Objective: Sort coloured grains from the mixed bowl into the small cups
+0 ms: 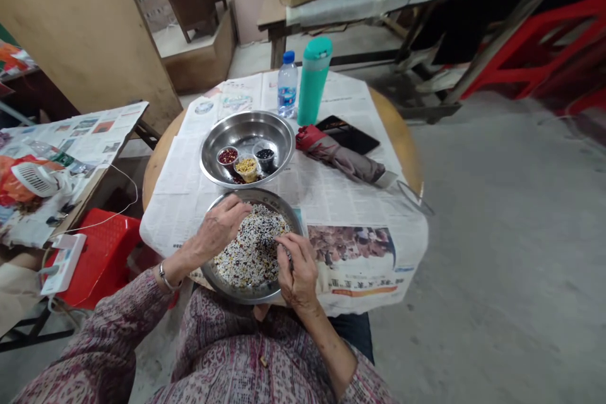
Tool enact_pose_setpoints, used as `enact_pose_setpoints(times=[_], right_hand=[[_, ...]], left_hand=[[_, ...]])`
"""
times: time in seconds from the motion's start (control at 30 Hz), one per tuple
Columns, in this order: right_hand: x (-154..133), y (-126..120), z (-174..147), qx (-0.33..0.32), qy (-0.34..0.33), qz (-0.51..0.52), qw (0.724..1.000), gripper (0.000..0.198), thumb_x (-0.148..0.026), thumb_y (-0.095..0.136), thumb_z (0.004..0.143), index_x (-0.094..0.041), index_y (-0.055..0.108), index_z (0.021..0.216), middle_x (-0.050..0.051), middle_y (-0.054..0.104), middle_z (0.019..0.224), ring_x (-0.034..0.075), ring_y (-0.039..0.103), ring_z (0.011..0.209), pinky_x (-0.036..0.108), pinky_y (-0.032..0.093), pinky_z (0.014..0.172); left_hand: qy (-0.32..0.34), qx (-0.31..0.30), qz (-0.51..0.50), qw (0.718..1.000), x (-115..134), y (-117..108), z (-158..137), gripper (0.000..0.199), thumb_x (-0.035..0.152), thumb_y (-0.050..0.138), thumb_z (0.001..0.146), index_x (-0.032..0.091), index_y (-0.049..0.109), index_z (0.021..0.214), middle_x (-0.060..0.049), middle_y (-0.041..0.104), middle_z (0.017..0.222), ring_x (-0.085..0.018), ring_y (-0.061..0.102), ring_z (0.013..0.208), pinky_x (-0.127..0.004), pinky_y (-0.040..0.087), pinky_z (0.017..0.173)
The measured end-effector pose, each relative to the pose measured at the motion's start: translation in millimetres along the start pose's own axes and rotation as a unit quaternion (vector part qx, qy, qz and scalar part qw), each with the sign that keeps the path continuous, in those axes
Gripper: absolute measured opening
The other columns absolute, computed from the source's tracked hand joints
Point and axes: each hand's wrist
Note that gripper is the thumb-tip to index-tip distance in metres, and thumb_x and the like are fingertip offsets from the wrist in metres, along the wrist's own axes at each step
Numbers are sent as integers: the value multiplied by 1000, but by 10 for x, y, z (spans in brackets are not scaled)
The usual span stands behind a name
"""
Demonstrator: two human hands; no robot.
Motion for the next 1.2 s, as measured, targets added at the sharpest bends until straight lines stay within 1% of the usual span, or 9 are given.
enact_pose_setpoints(times=[0.1, 0.17, 0.33, 0.57, 0.73, 0.93, 1.0, 1.1, 1.2], right_hand=[[2, -3, 9, -2, -5, 1, 1000, 25, -14, 50, 93, -23, 65, 110, 7, 66, 105, 20, 64, 99, 38, 54, 88], [4, -3, 12, -5, -4, 1, 1000, 25, -14, 50, 93, -24, 65, 111, 7, 66, 105, 20, 65, 99, 38, 54, 88], [6, 7, 15, 2, -6, 6, 1000, 25, -14, 51, 92, -24, 65, 111, 7, 66, 104, 20, 65, 98, 38, 55, 87], [9, 14, 21, 7, -17, 10, 1000, 25, -11, 53, 91, -23, 64, 111, 7, 66, 105, 20, 65, 99, 37, 55, 87], [11, 18, 23, 10, -16, 10, 1000, 25, -12, 52, 91, -24, 64, 110, 6, 65, 104, 20, 64, 98, 38, 55, 86], [28, 20, 3, 6, -8, 12, 1000, 24, -14, 52, 92, -23, 65, 109, 6, 66, 104, 20, 65, 98, 38, 54, 89], [21, 18, 5, 7, -4, 17, 1000, 24, -14, 52, 92, -24, 66, 108, 7, 67, 104, 20, 65, 98, 39, 54, 90], [10, 13, 15, 10, 0, 24, 1000, 24, -15, 52, 91, -24, 67, 108, 7, 67, 103, 21, 65, 97, 39, 54, 88], [8, 8, 20, 6, -5, 26, 1000, 25, -14, 52, 91, -24, 66, 109, 7, 67, 103, 21, 65, 97, 39, 54, 89]], left_hand=[[-23, 58, 11, 998, -90, -114, 325, 24, 23, 42, 104, 16, 64, 105, -6, 64, 99, -16, 60, 93, -32, 53, 84], [-53, 70, 38, 995, -196, -158, 542, 23, 24, 45, 103, 17, 67, 102, -6, 66, 98, -18, 59, 94, -34, 52, 87], [-116, 29, 95, 988, -508, -86, 921, 15, 23, 57, 95, 22, 71, 96, -5, 69, 101, -23, 57, 104, -41, 44, 95], [-122, -15, 121, 985, -667, 35, 1046, 16, 16, 57, 89, 19, 73, 90, -8, 69, 94, -24, 57, 99, -42, 42, 95], [-112, -2, 106, 988, -649, 37, 1056, 20, 17, 53, 91, 18, 71, 82, -7, 68, 87, -23, 57, 93, -40, 44, 91], [-125, 14, 74, 989, -602, -19, 1056, 16, 15, 53, 93, 19, 68, 90, -6, 69, 93, -21, 58, 96, -39, 45, 94], [-107, 34, 49, 992, -521, -85, 987, 14, 14, 54, 93, 18, 67, 93, -6, 68, 94, -19, 59, 92, -37, 47, 92], [-31, 45, -21, 998, -314, -172, 691, 12, 15, 52, 96, 16, 64, 98, -4, 66, 93, -14, 59, 80, -30, 50, 81], [56, -33, -67, 996, -64, -156, 167, 14, 17, 50, 98, 15, 63, 99, -5, 66, 94, -14, 60, 83, -27, 50, 76]])
Point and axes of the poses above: each hand's wrist, its own z-axis towards the middle knuckle, its own y-axis out of the palm, x = y × z
